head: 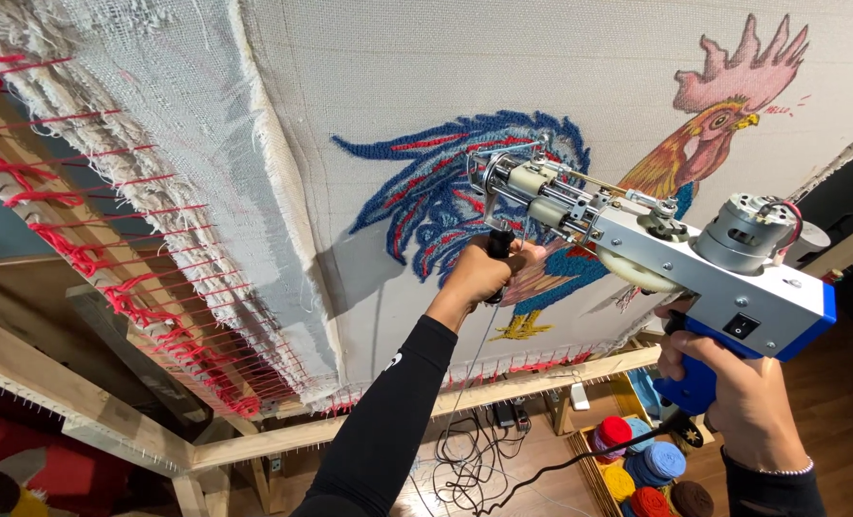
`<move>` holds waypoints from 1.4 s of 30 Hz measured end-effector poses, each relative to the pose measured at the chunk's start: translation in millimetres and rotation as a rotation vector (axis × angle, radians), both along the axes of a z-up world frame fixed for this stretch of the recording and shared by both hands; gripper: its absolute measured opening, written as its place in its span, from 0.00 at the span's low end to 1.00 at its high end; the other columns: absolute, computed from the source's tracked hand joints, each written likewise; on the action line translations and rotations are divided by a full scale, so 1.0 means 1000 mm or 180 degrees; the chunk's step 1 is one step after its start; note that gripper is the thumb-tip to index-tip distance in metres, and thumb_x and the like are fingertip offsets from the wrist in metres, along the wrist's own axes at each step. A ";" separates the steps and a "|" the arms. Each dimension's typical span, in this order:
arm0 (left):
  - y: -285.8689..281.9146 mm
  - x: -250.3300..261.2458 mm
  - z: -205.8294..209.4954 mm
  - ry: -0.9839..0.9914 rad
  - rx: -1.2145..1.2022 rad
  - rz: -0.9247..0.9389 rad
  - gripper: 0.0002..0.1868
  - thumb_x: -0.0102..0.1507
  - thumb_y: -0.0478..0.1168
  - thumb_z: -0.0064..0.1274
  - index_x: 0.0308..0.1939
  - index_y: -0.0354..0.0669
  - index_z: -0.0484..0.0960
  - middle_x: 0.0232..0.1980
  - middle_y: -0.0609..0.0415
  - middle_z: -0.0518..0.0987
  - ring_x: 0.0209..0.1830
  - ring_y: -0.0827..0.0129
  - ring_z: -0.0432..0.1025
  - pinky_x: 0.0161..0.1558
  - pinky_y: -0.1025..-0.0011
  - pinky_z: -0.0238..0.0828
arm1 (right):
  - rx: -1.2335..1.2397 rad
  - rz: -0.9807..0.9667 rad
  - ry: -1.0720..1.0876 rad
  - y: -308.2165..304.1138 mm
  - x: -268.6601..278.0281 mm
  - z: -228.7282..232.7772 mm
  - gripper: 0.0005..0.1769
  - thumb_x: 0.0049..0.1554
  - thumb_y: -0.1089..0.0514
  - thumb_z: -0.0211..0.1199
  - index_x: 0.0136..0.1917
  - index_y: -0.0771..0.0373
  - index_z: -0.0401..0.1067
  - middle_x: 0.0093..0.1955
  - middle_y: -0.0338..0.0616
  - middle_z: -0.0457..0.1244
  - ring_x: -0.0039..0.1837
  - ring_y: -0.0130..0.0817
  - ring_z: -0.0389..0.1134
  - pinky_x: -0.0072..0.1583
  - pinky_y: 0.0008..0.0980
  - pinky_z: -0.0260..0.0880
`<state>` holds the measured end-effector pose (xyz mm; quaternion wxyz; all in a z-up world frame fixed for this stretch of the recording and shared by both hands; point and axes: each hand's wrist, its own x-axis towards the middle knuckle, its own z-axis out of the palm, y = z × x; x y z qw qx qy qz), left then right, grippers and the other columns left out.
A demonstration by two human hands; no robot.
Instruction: The recorder is using a tufting gun to create a rug with a rooster design on a large canvas frame.
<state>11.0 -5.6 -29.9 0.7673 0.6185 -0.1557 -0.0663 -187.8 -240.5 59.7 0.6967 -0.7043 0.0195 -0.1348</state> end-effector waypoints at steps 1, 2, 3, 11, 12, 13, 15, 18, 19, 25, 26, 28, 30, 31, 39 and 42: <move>0.000 0.001 0.000 -0.0029 0.0029 0.0005 0.10 0.57 0.41 0.67 0.32 0.41 0.82 0.29 0.62 0.77 0.24 0.79 0.66 0.28 0.74 0.64 | -0.0065 -0.0046 0.0025 0.001 0.000 0.001 0.18 0.56 0.65 0.57 0.57 0.77 0.71 0.36 0.48 0.60 0.39 0.34 0.60 0.44 0.35 0.65; -0.002 0.005 -0.005 -0.0029 0.0029 -0.0001 0.10 0.57 0.41 0.67 0.32 0.41 0.82 0.29 0.62 0.77 0.24 0.79 0.66 0.28 0.74 0.64 | -0.0066 -0.0051 0.0024 0.003 0.000 0.003 0.18 0.56 0.65 0.57 0.57 0.77 0.71 0.36 0.48 0.60 0.39 0.34 0.60 0.44 0.35 0.65; -0.004 0.009 -0.009 -0.0008 0.0031 0.0019 0.09 0.57 0.41 0.67 0.32 0.41 0.82 0.29 0.62 0.77 0.24 0.79 0.66 0.28 0.74 0.64 | -0.0098 -0.0078 0.0012 0.006 0.001 0.005 0.18 0.56 0.65 0.57 0.58 0.77 0.71 0.36 0.48 0.59 0.38 0.35 0.59 0.43 0.35 0.65; -0.003 0.013 0.011 -0.0024 0.0067 0.0066 0.16 0.61 0.48 0.67 0.33 0.38 0.84 0.26 0.61 0.73 0.21 0.78 0.66 0.25 0.74 0.63 | -0.0368 -0.0209 -0.0102 0.034 0.000 0.029 0.16 0.55 0.66 0.60 0.56 0.75 0.72 0.37 0.44 0.61 0.38 0.31 0.60 0.42 0.32 0.64; -0.003 0.015 0.015 0.0110 0.0115 0.0170 0.15 0.59 0.50 0.66 0.37 0.42 0.86 0.24 0.60 0.74 0.19 0.77 0.65 0.23 0.73 0.62 | -0.0692 -0.0264 -0.0161 0.038 0.001 0.033 0.15 0.55 0.67 0.61 0.56 0.75 0.72 0.36 0.44 0.61 0.37 0.31 0.61 0.41 0.31 0.63; -0.004 0.017 0.020 0.0238 0.0160 0.0273 0.16 0.58 0.51 0.65 0.42 0.45 0.89 0.22 0.59 0.74 0.17 0.77 0.65 0.21 0.73 0.61 | -0.1019 -0.0322 -0.0226 0.043 0.002 0.037 0.15 0.55 0.69 0.61 0.56 0.75 0.73 0.36 0.45 0.62 0.37 0.31 0.61 0.41 0.31 0.61; -0.007 0.028 0.024 0.0294 0.0304 0.0292 0.17 0.59 0.51 0.64 0.44 0.45 0.89 0.22 0.59 0.76 0.16 0.77 0.66 0.20 0.73 0.62 | -0.1304 -0.0434 -0.0182 0.054 0.002 0.050 0.15 0.54 0.68 0.63 0.55 0.72 0.75 0.36 0.45 0.63 0.36 0.32 0.63 0.39 0.31 0.63; -0.009 0.041 0.022 0.0378 0.0120 0.0196 0.18 0.59 0.50 0.62 0.47 0.43 0.88 0.24 0.61 0.79 0.15 0.78 0.65 0.20 0.73 0.65 | -0.1722 -0.0291 -0.0454 0.056 0.005 0.060 0.20 0.48 0.66 0.67 0.56 0.67 0.74 0.41 0.40 0.67 0.39 0.28 0.67 0.40 0.29 0.68; -0.008 0.044 0.020 0.0403 -0.0204 0.0081 0.18 0.60 0.49 0.62 0.48 0.42 0.87 0.25 0.62 0.80 0.16 0.79 0.64 0.21 0.72 0.65 | -0.1848 -0.0029 -0.0770 0.055 0.008 0.063 0.25 0.44 0.64 0.69 0.57 0.65 0.72 0.45 0.36 0.70 0.43 0.24 0.71 0.43 0.26 0.72; -0.034 0.117 -0.044 -0.0165 -0.0611 0.0046 0.09 0.61 0.38 0.57 0.31 0.36 0.75 0.22 0.56 0.74 0.16 0.71 0.68 0.19 0.68 0.63 | -0.4401 -0.0196 -0.0677 0.026 0.028 0.079 0.28 0.38 0.59 0.76 0.54 0.61 0.79 0.43 0.48 0.71 0.46 0.45 0.73 0.47 0.34 0.73; -0.030 0.114 -0.041 -0.0161 -0.0611 0.0046 0.09 0.61 0.38 0.57 0.31 0.36 0.75 0.22 0.56 0.74 0.16 0.71 0.68 0.19 0.68 0.63 | -0.4402 -0.0194 -0.0674 0.021 0.031 0.080 0.28 0.38 0.59 0.76 0.54 0.61 0.79 0.43 0.48 0.71 0.46 0.45 0.73 0.47 0.34 0.73; -0.023 0.110 -0.032 -0.0251 -0.0228 0.0130 0.09 0.62 0.35 0.53 0.28 0.35 0.71 0.22 0.56 0.73 0.18 0.70 0.70 0.22 0.67 0.65 | -0.4733 -0.0058 -0.1457 0.013 0.037 0.081 0.34 0.35 0.54 0.72 0.57 0.60 0.76 0.50 0.49 0.70 0.50 0.48 0.72 0.49 0.37 0.72; -0.027 0.114 -0.033 -0.0168 -0.0207 0.0166 0.08 0.62 0.33 0.52 0.29 0.35 0.71 0.23 0.55 0.73 0.19 0.69 0.71 0.22 0.66 0.66 | -0.4952 -0.0114 -0.1323 0.009 0.042 0.082 0.35 0.34 0.52 0.73 0.57 0.59 0.76 0.50 0.47 0.70 0.49 0.48 0.72 0.48 0.38 0.72; -0.029 0.116 -0.034 -0.0086 -0.0185 0.0209 0.07 0.62 0.32 0.52 0.31 0.35 0.71 0.23 0.55 0.73 0.19 0.68 0.72 0.23 0.66 0.67 | -0.5166 -0.0168 -0.1192 0.007 0.044 0.082 0.37 0.33 0.50 0.75 0.57 0.58 0.77 0.50 0.45 0.71 0.48 0.48 0.72 0.47 0.40 0.72; -0.039 0.146 -0.050 -0.0286 0.0217 0.0263 0.01 0.60 0.31 0.52 0.34 0.37 0.76 0.26 0.52 0.78 0.23 0.64 0.75 0.26 0.58 0.71 | -0.5843 -0.0176 -0.1099 0.022 0.043 0.100 0.34 0.36 0.51 0.72 0.59 0.53 0.77 0.45 0.38 0.70 0.46 0.39 0.73 0.46 0.35 0.72; -0.036 0.149 -0.052 -0.0552 0.0350 0.0302 0.03 0.58 0.31 0.55 0.36 0.38 0.78 0.30 0.51 0.80 0.29 0.63 0.76 0.33 0.57 0.74 | -0.5872 -0.0181 -0.1126 0.029 0.043 0.105 0.32 0.37 0.49 0.74 0.57 0.52 0.78 0.43 0.37 0.69 0.45 0.39 0.72 0.46 0.36 0.72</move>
